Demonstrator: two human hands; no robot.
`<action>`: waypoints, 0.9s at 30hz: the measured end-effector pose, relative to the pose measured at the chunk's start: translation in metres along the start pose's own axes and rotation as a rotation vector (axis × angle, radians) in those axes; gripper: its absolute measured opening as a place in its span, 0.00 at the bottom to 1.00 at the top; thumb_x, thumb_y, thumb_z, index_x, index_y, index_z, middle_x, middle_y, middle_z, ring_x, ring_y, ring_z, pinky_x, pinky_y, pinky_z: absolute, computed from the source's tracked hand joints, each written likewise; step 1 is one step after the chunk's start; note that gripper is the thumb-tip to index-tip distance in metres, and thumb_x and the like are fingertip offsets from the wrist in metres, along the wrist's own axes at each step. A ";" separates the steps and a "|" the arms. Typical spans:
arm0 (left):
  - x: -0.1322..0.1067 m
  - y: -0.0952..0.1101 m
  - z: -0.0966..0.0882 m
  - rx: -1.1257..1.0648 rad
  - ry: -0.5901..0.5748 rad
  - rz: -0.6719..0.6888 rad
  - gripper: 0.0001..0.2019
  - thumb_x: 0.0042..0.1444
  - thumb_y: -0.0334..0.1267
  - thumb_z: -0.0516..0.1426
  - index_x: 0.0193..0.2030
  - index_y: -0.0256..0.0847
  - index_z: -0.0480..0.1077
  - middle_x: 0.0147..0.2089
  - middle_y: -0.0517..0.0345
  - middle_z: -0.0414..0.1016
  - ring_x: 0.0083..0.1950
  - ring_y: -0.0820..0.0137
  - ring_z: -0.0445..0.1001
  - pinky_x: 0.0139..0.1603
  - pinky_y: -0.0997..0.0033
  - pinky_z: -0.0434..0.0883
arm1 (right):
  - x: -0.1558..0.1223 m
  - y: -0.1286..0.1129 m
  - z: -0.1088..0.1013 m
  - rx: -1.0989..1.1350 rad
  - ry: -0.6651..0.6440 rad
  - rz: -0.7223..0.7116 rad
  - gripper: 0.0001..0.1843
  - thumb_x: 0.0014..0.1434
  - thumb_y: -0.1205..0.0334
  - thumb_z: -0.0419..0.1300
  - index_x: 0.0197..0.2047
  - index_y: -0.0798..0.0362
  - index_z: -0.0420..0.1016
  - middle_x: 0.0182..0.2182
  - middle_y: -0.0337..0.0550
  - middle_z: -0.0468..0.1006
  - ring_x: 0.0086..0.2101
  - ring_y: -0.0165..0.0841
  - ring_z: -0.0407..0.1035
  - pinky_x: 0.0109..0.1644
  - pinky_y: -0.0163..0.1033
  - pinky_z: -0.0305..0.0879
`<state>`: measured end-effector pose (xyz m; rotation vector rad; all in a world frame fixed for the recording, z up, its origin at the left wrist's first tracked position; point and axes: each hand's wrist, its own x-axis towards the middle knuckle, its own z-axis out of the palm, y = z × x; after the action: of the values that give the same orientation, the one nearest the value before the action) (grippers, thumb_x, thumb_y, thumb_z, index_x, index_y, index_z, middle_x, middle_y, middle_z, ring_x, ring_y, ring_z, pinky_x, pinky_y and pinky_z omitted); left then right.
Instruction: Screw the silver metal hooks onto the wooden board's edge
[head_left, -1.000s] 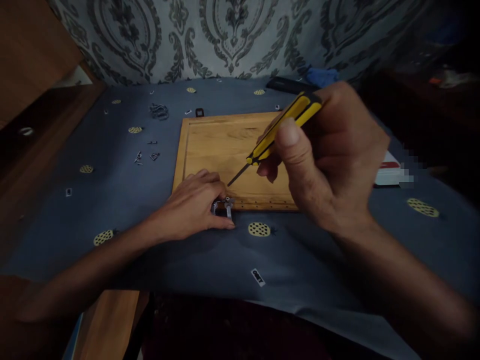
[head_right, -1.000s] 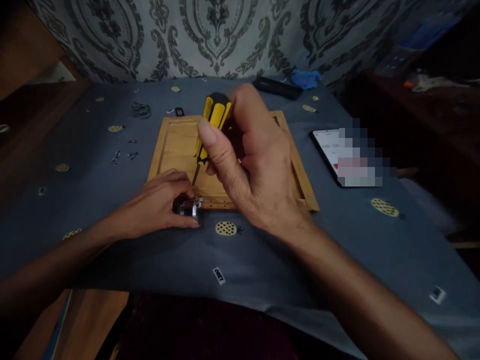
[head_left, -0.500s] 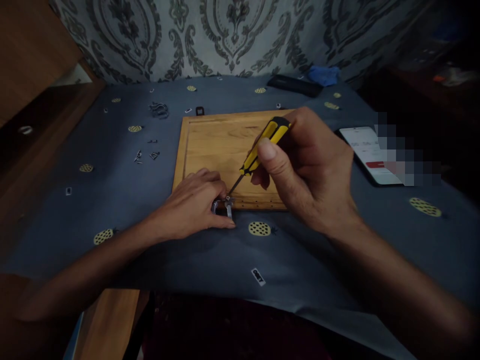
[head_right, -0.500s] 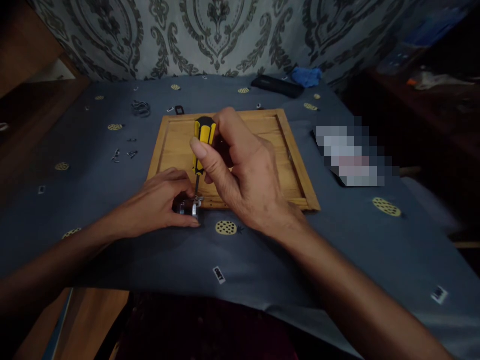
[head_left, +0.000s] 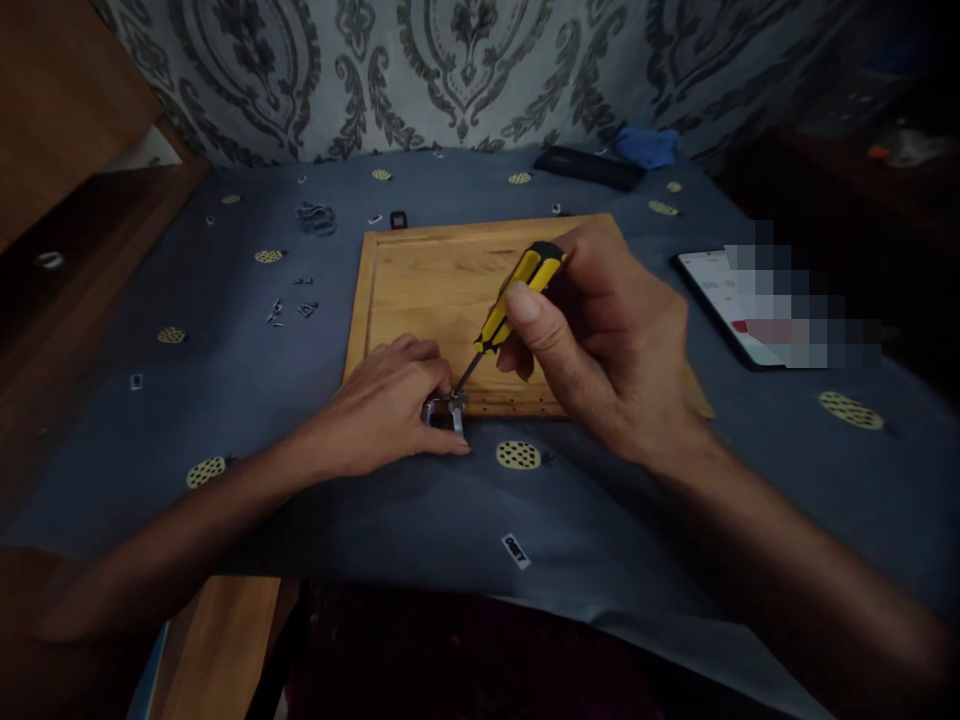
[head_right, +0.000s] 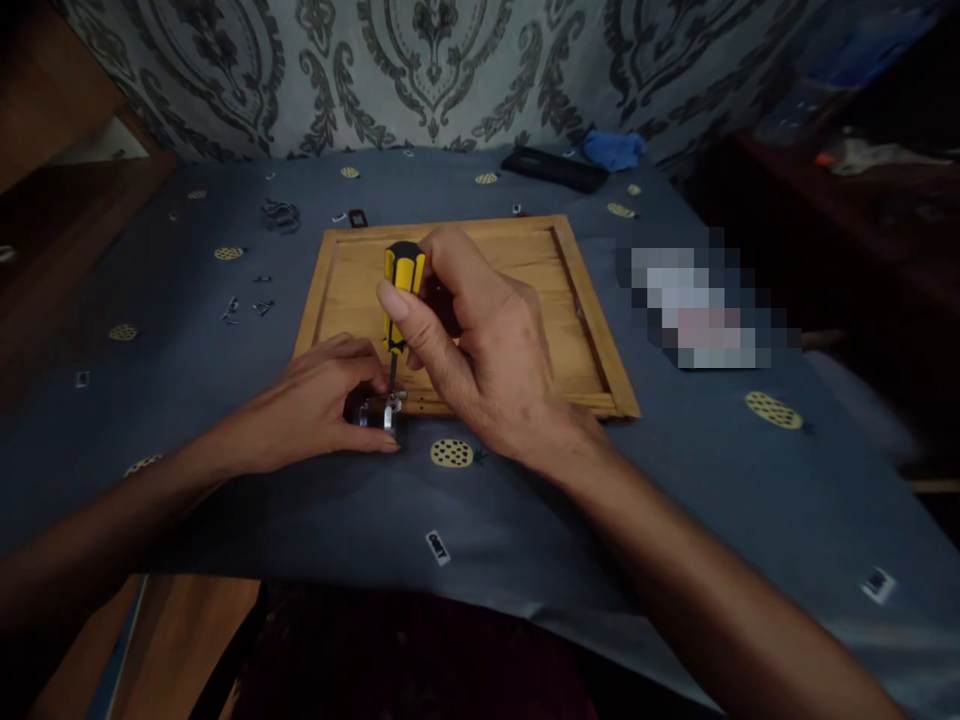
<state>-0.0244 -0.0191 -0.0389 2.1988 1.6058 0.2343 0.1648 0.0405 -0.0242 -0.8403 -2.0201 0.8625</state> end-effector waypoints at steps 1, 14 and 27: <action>0.000 0.000 0.000 0.000 0.000 -0.003 0.19 0.52 0.49 0.71 0.38 0.38 0.71 0.41 0.56 0.72 0.49 0.58 0.69 0.45 0.63 0.64 | 0.000 0.000 0.000 -0.001 0.006 -0.004 0.27 0.64 0.28 0.53 0.36 0.43 0.64 0.28 0.39 0.69 0.29 0.37 0.70 0.30 0.43 0.65; 0.000 -0.002 0.002 -0.025 0.012 0.002 0.18 0.51 0.48 0.72 0.37 0.39 0.72 0.43 0.55 0.73 0.50 0.58 0.70 0.48 0.62 0.65 | -0.002 -0.001 0.000 0.135 -0.016 -0.012 0.21 0.62 0.37 0.64 0.34 0.44 0.67 0.35 0.41 0.79 0.26 0.34 0.71 0.29 0.44 0.68; 0.000 -0.002 0.002 -0.030 0.003 0.003 0.16 0.53 0.47 0.71 0.39 0.40 0.73 0.48 0.52 0.75 0.53 0.55 0.71 0.52 0.56 0.70 | 0.009 -0.008 -0.002 0.337 -0.163 -0.014 0.16 0.54 0.44 0.74 0.36 0.44 0.78 0.27 0.36 0.79 0.22 0.33 0.72 0.22 0.41 0.70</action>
<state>-0.0252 -0.0192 -0.0410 2.1792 1.5909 0.2615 0.1600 0.0438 -0.0134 -0.5805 -1.9376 1.2549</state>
